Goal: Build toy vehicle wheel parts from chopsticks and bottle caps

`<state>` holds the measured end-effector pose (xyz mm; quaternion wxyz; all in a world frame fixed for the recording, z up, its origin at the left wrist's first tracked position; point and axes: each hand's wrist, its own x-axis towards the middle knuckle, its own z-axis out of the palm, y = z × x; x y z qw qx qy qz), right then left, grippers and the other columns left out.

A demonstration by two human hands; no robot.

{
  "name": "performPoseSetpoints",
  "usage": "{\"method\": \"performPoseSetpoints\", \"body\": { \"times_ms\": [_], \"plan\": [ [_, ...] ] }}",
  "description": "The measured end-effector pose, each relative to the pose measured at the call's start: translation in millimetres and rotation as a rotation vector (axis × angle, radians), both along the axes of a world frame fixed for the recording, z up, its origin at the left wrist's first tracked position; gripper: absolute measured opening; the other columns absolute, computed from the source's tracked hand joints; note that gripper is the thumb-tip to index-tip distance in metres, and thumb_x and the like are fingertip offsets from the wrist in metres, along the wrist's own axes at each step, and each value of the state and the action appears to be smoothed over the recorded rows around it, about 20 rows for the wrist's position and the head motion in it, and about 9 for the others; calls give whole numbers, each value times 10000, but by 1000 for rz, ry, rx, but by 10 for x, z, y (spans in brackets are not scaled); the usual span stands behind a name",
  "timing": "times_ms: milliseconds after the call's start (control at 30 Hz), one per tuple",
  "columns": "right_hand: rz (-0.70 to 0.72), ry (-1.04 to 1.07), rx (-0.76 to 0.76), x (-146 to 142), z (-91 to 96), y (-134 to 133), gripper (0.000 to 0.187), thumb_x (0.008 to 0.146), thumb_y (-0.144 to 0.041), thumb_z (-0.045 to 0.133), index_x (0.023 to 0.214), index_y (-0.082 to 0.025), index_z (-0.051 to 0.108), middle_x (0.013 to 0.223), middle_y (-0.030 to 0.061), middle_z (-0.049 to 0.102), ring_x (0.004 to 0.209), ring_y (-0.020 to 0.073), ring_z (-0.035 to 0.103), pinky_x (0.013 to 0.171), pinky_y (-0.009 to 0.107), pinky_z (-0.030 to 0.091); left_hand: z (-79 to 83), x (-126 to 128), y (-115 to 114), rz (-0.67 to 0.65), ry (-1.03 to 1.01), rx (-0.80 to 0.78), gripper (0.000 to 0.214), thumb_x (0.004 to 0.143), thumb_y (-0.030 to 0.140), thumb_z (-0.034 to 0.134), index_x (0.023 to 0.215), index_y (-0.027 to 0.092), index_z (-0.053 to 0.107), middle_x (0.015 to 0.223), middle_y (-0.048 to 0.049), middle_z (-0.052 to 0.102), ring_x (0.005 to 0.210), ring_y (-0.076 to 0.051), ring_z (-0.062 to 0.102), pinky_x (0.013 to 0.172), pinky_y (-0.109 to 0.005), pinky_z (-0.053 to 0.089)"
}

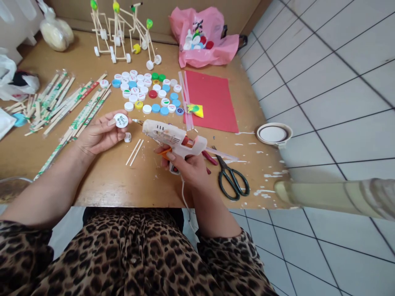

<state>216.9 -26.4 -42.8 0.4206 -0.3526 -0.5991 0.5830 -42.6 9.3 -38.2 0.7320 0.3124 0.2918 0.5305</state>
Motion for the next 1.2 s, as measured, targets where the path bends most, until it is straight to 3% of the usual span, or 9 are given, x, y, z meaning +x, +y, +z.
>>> {"method": "performPoseSetpoints", "body": {
  "times_ms": [133, 300, 667, 933, 1200],
  "plan": [
    [0, -11, 73, -32, -32, -45, 358, 891, -539, 701, 1047, -217, 695, 953, 68, 763, 641, 130, 610, 595, 296, 536, -27, -5, 4, 7, 65, 8, 328, 609, 206, 952, 904, 180, 811, 772, -18, 764, 618, -91, 618, 593, -201, 524],
    [3, -52, 107, -54, -39, -89, 333, 921, -521, 679, 1053, -217, 706, 833, 38, 709, 666, 140, 596, 617, 288, 530, -17, 15, -3, 8, 80, -1, 357, 552, 254, 990, 858, 196, 817, 815, -27, 786, 595, -87, 623, 556, -185, 524],
    [2, -150, 163, -98, 25, -110, 372, 942, -569, 633, 992, -204, 690, 851, 48, 689, 700, 144, 603, 659, 295, 554, -31, 10, -24, -5, 81, -3, 271, 646, 160, 925, 881, 164, 791, 856, -45, 779, 670, -106, 671, 646, -205, 572],
    [4, -181, 167, -82, 51, -117, 336, 950, -538, 628, 980, -207, 680, 857, 46, 696, 725, 151, 622, 665, 296, 567, -24, 32, -15, -3, 61, 4, 389, 512, 250, 1020, 838, 184, 819, 808, -31, 800, 611, -100, 676, 610, -198, 586],
    [-3, -190, 138, -93, 47, -116, 347, 934, -566, 641, 974, -224, 690, 857, 48, 700, 728, 164, 619, 681, 323, 575, -62, 3, -6, 22, 89, 30, 331, 560, 196, 989, 842, 178, 817, 800, -47, 793, 636, -122, 683, 625, -233, 592]
  ]
}}
